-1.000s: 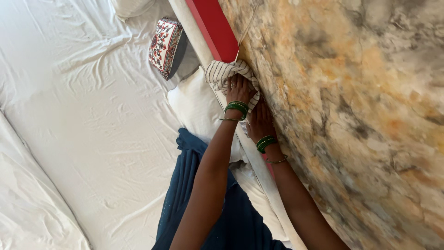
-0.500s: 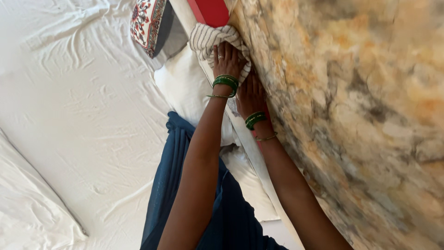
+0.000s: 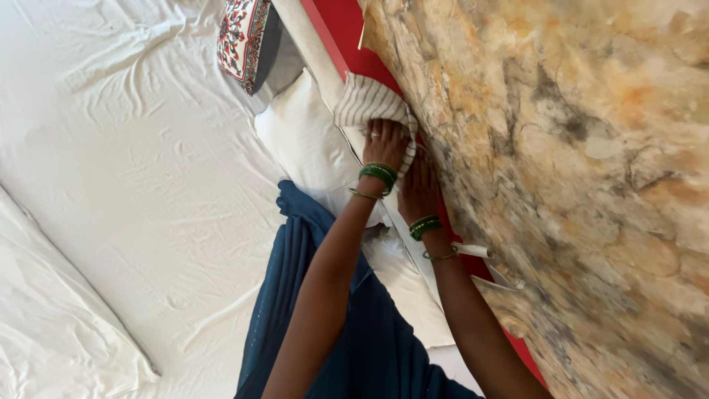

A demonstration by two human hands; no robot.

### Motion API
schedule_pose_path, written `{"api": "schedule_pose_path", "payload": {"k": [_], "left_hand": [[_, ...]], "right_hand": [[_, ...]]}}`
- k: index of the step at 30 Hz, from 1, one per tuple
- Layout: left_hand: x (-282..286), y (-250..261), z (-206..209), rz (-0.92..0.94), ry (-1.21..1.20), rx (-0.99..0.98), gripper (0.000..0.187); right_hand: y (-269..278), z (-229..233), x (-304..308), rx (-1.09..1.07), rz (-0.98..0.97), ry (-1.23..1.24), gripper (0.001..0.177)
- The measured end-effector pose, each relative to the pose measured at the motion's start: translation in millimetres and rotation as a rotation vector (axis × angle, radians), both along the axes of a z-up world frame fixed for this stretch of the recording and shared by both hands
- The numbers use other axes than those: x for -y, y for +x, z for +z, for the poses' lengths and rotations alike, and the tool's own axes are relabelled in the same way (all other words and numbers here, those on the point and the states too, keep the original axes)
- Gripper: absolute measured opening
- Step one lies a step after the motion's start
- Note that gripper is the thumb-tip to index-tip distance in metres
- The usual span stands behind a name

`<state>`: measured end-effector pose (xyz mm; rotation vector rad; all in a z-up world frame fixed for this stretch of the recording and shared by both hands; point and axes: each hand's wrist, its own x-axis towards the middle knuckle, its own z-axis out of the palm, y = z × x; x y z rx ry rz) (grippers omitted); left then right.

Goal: The person wipes the red headboard and the teal footboard of a bed using a striped cloth. They move along the bed, cleaning the edges and corners of the frame.

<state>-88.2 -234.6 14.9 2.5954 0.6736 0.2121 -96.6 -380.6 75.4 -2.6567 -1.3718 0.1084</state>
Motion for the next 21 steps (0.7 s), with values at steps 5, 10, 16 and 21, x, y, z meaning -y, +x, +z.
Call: {"api": "schedule_pose_path", "payload": {"k": [5,10,16,21], "left_hand": [[-1,-2,7,-0.007,0.014,-0.025,0.057],[-28,16,-5,-0.007,-0.057,-0.141,0.063],[-71,41,-2,0.013,-0.058,-0.200,0.065],[-84,49,1,0.025,-0.097,-0.259,0.063]], "right_hand": [[1,-10,9,0.004,0.044,-0.068,0.069],[24,2,-16,-0.095,0.046,-0.129,0.069],[51,8,-60,-0.113,0.083,-0.160,0.076],[59,0,-72,-0.129,0.057,-0.246,0.071]]}}
